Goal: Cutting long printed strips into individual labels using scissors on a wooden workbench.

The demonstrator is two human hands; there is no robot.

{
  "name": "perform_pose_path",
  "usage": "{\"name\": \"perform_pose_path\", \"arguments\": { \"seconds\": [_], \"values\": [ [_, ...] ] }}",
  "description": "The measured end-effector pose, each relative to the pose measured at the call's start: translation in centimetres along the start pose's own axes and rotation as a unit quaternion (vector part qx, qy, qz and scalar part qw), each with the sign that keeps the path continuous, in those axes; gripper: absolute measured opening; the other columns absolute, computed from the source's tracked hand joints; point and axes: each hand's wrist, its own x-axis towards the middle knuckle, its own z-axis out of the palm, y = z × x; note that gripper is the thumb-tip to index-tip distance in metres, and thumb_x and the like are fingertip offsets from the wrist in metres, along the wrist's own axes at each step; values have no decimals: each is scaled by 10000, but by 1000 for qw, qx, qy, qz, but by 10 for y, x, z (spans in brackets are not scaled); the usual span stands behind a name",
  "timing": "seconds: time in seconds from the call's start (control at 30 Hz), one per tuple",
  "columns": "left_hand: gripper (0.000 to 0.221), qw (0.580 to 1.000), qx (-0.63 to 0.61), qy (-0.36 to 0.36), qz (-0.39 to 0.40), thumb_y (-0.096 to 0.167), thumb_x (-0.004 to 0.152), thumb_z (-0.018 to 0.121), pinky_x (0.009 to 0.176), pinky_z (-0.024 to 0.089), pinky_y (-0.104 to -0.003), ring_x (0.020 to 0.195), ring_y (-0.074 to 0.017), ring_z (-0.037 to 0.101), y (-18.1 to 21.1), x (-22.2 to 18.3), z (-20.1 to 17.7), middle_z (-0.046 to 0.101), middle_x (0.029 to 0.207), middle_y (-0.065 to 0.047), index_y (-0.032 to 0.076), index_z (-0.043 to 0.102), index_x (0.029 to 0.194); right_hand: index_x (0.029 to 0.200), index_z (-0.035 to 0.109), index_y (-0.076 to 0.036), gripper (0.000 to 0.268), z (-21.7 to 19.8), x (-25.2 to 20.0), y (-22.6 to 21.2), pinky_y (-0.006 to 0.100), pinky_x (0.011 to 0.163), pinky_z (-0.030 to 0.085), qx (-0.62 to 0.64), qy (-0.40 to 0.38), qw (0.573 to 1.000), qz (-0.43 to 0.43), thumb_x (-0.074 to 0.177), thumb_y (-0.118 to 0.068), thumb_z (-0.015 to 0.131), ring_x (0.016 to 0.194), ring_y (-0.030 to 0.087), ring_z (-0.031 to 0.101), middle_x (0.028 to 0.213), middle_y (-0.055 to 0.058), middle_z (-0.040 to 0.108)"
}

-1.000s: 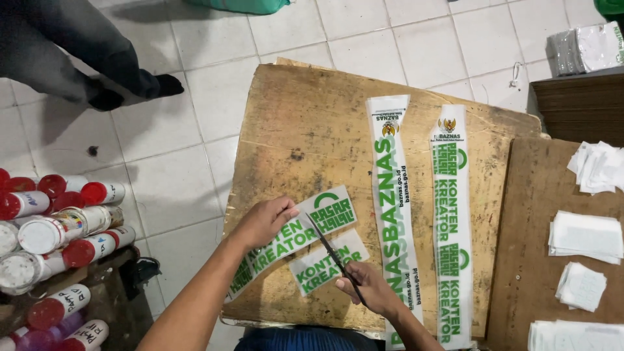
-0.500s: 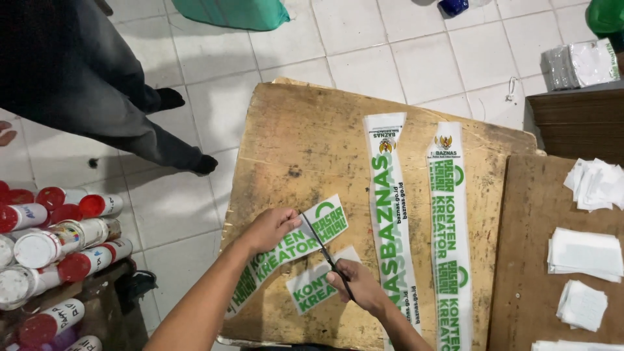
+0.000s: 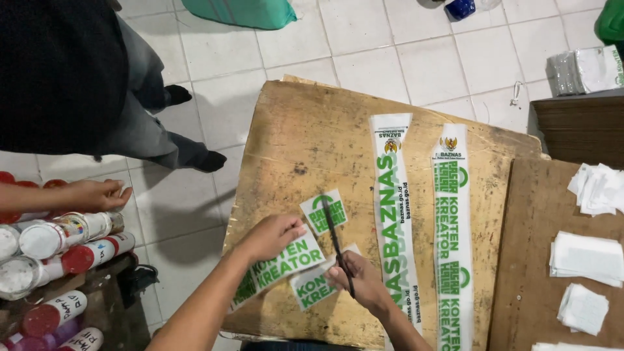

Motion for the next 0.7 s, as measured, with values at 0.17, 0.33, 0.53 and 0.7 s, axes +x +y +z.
{"name": "perform_pose_path", "arguments": {
  "seconds": [0.17, 0.33, 0.53, 0.7],
  "values": [
    [339, 998, 12, -7, 59, 356, 1068, 537, 589, 309, -328, 623, -142, 462, 25, -25, 22, 530, 687, 11, 170, 505, 786, 818, 608, -117, 216, 15, -3, -25, 274, 578, 450, 60, 72, 995, -46, 835, -184, 812, 636, 141, 559, 709, 12, 611],
    [388, 989, -138, -42, 23, 490, 1053, 442, 546, 400, -284, 655, -121, 537, -29, -26, 31, 558, 775, 21, 179, 509, 831, 824, 563, -103, 233, -1, -8, -20, 310, 628, 489, 54, 115, 991, -47, 832, -88, 796, 675, 185, 557, 731, 47, 583],
    [214, 995, -101, -17, -20, 280, 890, 694, 617, 476, -360, 630, -216, 584, -47, -68, 29, 611, 589, -50, 70, 734, 893, 919, 616, 26, 323, -24, -30, -16, 277, 558, 450, 41, 197, 976, -85, 745, -28, 883, 599, 177, 583, 699, 121, 667],
    [175, 996, -79, 25, -16, 267, 888, 701, 646, 505, -360, 638, -223, 615, -44, -80, 39, 643, 589, -44, 100, 738, 848, 916, 612, 17, 300, -23, -43, -5, 256, 602, 441, 45, 222, 969, -99, 761, -16, 866, 631, 139, 571, 712, 105, 663]
  ]
}}
